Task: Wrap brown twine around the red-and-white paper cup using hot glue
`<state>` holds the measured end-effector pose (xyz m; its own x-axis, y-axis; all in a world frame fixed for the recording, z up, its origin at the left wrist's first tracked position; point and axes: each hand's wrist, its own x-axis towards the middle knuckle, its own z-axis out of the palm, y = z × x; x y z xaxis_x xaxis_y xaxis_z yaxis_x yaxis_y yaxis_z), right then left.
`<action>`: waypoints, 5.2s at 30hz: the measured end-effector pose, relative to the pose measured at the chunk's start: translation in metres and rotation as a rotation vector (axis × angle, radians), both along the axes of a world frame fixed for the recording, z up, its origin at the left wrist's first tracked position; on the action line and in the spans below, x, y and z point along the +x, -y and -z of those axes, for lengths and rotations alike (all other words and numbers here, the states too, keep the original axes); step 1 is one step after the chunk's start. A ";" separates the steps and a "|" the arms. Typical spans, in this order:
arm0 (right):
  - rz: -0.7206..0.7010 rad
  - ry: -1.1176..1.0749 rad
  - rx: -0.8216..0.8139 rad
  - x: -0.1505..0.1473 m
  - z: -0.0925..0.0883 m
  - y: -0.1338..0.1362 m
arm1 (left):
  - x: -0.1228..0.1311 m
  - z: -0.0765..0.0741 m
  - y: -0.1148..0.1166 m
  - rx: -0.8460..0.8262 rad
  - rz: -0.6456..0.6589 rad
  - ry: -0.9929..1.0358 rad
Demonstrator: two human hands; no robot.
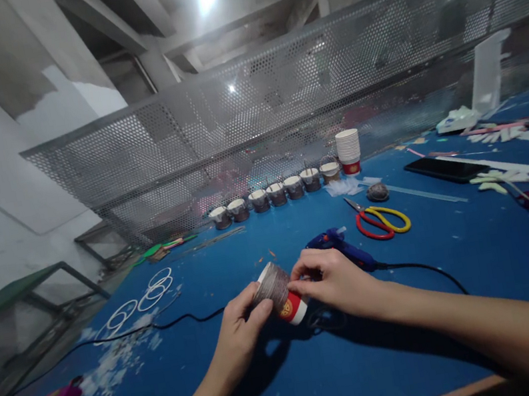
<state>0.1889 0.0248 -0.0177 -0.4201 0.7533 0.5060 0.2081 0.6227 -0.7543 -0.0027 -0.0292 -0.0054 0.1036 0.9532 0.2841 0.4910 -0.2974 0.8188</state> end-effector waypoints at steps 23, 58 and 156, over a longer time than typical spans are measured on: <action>-0.044 -0.210 -0.265 -0.002 0.000 0.001 | -0.010 -0.005 -0.006 -0.200 0.141 0.133; -0.013 -0.121 -0.038 -0.006 0.009 0.010 | 0.015 -0.005 0.003 -0.126 -0.071 -0.061; -0.130 0.245 0.268 0.064 0.023 0.013 | 0.014 0.016 -0.016 0.080 -0.109 -0.127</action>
<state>0.2526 0.0122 -0.0404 -0.6362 0.5404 0.5507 0.2684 0.8241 -0.4988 0.0110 -0.0127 -0.0209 0.0409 0.9358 0.3503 0.6218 -0.2982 0.7242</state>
